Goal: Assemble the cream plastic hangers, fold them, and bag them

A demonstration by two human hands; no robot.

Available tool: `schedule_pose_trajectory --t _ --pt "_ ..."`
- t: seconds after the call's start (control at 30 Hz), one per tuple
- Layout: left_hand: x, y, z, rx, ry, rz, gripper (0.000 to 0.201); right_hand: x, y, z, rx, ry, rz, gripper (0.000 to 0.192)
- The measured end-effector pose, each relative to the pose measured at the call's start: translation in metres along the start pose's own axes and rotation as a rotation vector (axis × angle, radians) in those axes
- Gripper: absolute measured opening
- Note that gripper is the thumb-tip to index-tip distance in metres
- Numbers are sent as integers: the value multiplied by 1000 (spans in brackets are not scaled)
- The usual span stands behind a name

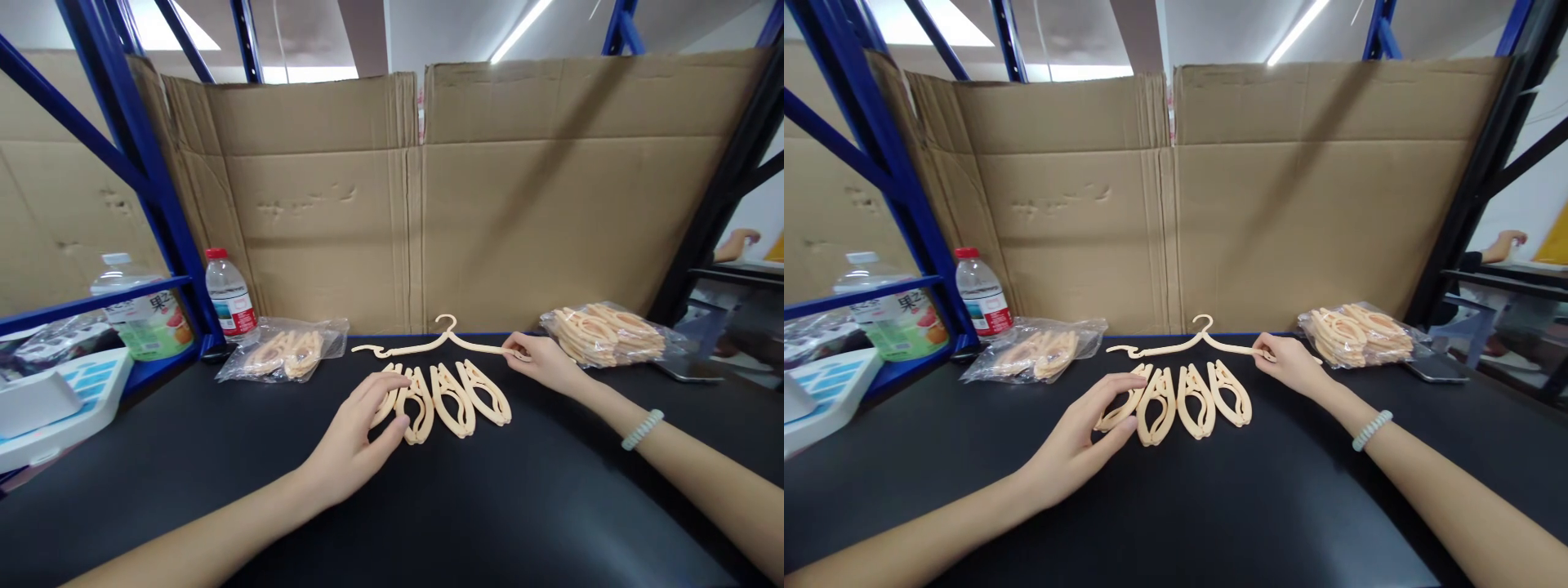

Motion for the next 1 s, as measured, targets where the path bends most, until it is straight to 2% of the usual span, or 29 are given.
schedule_pose_trajectory --t 0.1,0.23,0.33,0.43,0.57,0.67,0.77,0.83,0.9,1.0 --pt "-10 16 1 -112 -83 -78 29 -17 0 -1 19 -9 10 15" --pt "-15 45 1 -264 -190 -301 31 -50 0 -4 28 -57 32 18" --pt "-16 64 -3 -411 -278 -435 51 -66 5 -10 49 -88 103 21" --pt "-17 72 -9 -511 -339 -517 69 -67 22 -18 37 -106 148 23" --pt "-17 67 -10 -486 -352 -549 77 -54 50 -24 -10 -82 161 23" --pt "-19 61 -8 -381 -353 -496 77 -48 63 -26 -31 -65 160 22" --pt "-17 48 -4 -256 -296 -423 68 -43 68 -26 -52 -44 152 20" --pt "-13 41 -3 -219 -245 -388 59 -40 71 -27 -85 -33 147 19" --pt "-10 41 -2 -245 -225 -402 53 -37 73 -27 -128 -32 128 18" --pt "-13 52 -4 -347 -259 -473 48 -36 81 -29 -250 -68 52 19"
Point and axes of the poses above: each hand's wrist, its own z-axis towards the middle knuckle, its own x-axis out of the palm, y = z × x, the point moved 10 cm from there along z, towards the middle knuckle
